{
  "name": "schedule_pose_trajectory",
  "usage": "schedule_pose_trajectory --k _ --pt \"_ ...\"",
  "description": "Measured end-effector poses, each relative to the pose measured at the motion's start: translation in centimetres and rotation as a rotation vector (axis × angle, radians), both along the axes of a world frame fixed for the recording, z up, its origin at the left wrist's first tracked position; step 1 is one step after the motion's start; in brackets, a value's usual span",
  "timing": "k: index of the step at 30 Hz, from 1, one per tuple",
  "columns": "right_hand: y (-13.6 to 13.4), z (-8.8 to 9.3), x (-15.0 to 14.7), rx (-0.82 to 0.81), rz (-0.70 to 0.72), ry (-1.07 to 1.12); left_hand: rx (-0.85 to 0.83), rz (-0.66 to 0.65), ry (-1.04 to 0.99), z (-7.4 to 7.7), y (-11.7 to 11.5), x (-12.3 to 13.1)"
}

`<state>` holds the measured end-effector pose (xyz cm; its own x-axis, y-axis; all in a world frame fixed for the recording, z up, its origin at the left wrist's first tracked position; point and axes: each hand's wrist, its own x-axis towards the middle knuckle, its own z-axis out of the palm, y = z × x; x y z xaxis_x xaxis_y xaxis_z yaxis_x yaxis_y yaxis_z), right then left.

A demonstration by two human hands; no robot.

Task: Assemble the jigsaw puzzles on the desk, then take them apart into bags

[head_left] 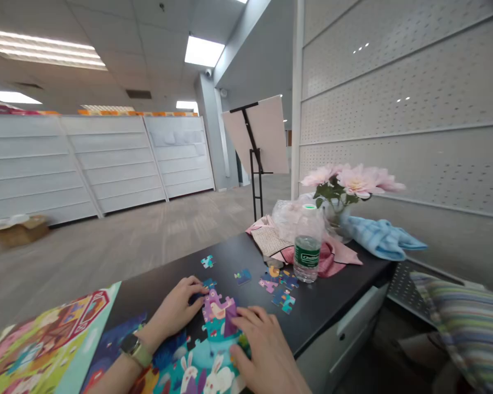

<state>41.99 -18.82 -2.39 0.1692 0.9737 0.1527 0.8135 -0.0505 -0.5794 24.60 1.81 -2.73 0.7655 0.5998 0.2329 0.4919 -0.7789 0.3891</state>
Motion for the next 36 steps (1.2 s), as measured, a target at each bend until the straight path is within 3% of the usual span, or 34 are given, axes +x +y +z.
schedule_pose_trajectory --k 5,10,13,16,22,28,30,34,36 --pt "-0.2 -0.4 0.4 0.039 0.019 0.076 0.081 0.046 0.134 1.3 -0.1 3.1" --pt "0.2 -0.8 0.7 0.049 0.024 0.13 0.054 -0.216 0.031 2.7 -2.8 11.3" --pt "0.3 -0.7 0.8 0.014 0.028 0.139 -0.01 -0.271 -0.018 2.3 -3.9 15.7" --pt "0.2 -0.5 0.8 -0.008 0.039 0.138 -0.119 -0.287 0.015 2.0 -4.1 18.0" --pt "0.5 -0.7 0.9 -0.035 0.039 0.079 -0.169 -0.324 0.128 2.4 -3.9 19.0" --pt "0.7 -0.5 0.5 -0.052 0.032 -0.021 0.013 -0.503 0.158 2.8 -2.8 19.8" --pt "0.7 -0.1 0.4 -0.073 0.035 -0.074 0.036 -0.455 0.236 3.1 -2.0 19.6" --pt "0.8 0.5 0.3 -0.101 0.065 -0.149 -0.052 -0.2 0.406 3.6 0.0 18.6" --pt "0.8 0.6 0.3 -0.094 0.067 -0.159 -0.114 -0.177 0.442 3.5 0.9 18.1"
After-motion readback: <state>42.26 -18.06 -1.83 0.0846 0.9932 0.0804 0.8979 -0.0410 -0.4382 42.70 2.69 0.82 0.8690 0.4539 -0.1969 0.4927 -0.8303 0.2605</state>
